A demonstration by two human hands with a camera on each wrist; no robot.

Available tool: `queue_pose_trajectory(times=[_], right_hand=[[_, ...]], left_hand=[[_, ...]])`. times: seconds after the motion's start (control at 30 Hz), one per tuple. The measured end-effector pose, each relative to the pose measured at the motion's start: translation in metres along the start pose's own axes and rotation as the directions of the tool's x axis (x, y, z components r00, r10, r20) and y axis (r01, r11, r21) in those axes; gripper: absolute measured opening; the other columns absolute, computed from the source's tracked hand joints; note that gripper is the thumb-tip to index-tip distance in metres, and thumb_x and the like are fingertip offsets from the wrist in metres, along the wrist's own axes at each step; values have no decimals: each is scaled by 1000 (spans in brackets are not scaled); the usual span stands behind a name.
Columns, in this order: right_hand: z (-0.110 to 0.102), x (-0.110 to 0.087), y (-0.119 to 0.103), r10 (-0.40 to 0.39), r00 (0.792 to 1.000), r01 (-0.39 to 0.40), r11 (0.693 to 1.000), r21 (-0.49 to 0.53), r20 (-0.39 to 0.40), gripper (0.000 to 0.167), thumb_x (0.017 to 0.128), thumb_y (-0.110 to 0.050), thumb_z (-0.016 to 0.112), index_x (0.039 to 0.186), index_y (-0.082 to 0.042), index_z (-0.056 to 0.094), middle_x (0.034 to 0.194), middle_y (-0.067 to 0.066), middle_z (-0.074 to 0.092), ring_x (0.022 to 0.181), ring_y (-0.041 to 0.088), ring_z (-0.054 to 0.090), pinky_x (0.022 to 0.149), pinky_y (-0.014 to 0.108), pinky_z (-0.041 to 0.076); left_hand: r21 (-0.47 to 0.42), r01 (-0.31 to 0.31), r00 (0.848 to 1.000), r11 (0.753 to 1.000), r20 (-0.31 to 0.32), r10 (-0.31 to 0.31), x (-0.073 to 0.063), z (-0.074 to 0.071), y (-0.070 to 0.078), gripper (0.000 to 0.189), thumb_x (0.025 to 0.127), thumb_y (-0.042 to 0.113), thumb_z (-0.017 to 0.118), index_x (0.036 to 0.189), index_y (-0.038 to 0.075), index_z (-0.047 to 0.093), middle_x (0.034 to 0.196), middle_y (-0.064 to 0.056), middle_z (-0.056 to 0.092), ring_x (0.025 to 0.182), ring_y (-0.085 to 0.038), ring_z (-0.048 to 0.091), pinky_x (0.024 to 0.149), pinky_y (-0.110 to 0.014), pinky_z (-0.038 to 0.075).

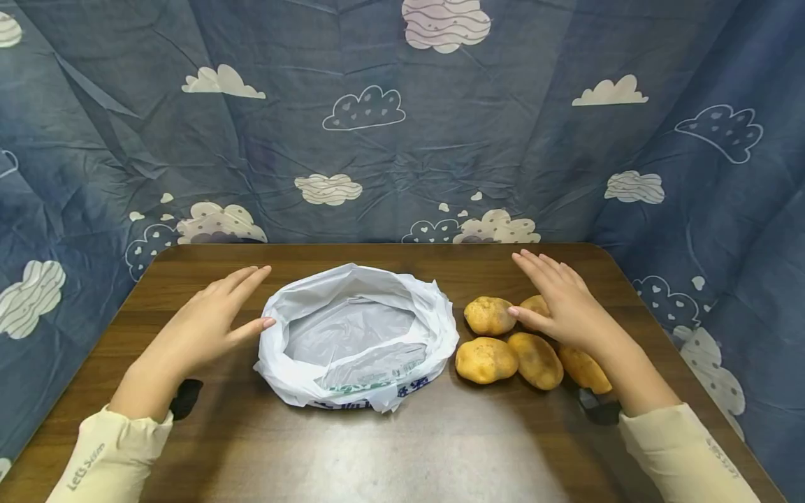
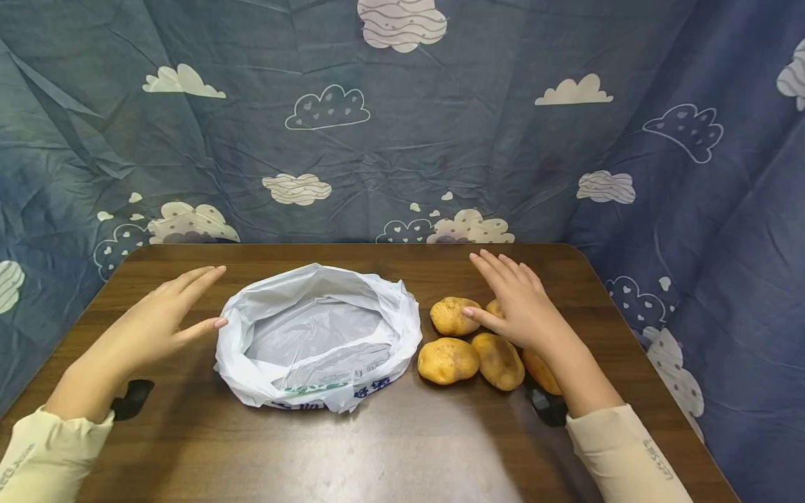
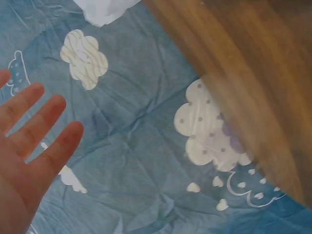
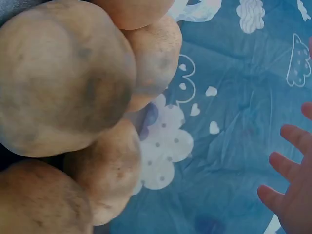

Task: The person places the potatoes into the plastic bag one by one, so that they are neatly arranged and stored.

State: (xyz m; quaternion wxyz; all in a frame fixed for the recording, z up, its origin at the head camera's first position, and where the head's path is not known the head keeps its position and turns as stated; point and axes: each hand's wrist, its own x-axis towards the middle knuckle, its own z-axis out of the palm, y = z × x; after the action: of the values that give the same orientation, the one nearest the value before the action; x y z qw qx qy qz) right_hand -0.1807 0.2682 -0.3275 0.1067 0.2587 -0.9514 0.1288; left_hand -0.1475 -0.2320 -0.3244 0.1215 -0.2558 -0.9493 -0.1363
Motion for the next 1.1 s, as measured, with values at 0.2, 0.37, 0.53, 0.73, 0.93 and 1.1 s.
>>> queue_pose_trajectory(times=[0.2, 0.37, 0.53, 0.73, 0.93, 1.1], right_hand=[[5, -10, 8, 57, 998, -55, 994, 93, -19, 76, 82, -37, 63, 143, -17, 22, 144, 12, 23, 129, 36, 19, 103, 51, 11], [10, -20, 13, 92, 995, -85, 987, 136, -41, 76, 83, -34, 64, 143, -17, 21, 144, 14, 24, 128, 37, 20, 101, 54, 13], [13, -30, 19, 113, 990, -97, 979, 178, -87, 75, 83, -28, 64, 143, -15, 22, 143, 15, 24, 127, 38, 21, 98, 59, 14], [15, -44, 28, 158, 980, -129, 966, 226, -117, 74, 84, -24, 63, 144, -17, 18, 144, 17, 22, 128, 39, 19, 98, 60, 12], [20, -57, 38, 175, 974, -134, 956, 262, -141, 73, 86, -22, 61, 144, -14, 17, 142, 21, 23, 125, 44, 21, 97, 61, 14], [24, -68, 44, 231, 965, -181, 931, 318, -127, 73, 87, -19, 60, 144, -14, 15, 142, 23, 20, 125, 47, 20, 96, 63, 15]], left_hand=[[-43, 50, 999, 998, 6, -49, -10, 13, -2, 69, 84, 38, 61, 140, 14, 28, 127, -22, 40, 107, -46, 43, 87, -57, 34], [-110, 76, 997, 991, 7, -76, -17, 25, -4, 66, 84, 35, 62, 138, 11, 32, 126, -22, 40, 108, -45, 42, 86, -58, 35], [-203, 84, 996, 975, -2, -87, -23, 37, -5, 64, 84, 31, 63, 137, 8, 34, 128, -19, 41, 115, -39, 39, 91, -55, 33], [-273, 101, 994, 957, -7, -107, -31, 51, -6, 62, 83, 28, 65, 135, 6, 37, 129, -16, 40, 117, -36, 37, 92, -54, 32], [-346, 108, 991, 932, -39, -129, -35, 64, -6, 62, 81, 24, 67, 132, 2, 39, 127, -18, 41, 110, -36, 44, 88, -53, 36], [-404, 89, 986, 910, -92, -138, -37, 72, -5, 61, 78, 14, 71, 129, 1, 41, 124, -17, 43, 94, -30, 55, 79, -44, 46]])
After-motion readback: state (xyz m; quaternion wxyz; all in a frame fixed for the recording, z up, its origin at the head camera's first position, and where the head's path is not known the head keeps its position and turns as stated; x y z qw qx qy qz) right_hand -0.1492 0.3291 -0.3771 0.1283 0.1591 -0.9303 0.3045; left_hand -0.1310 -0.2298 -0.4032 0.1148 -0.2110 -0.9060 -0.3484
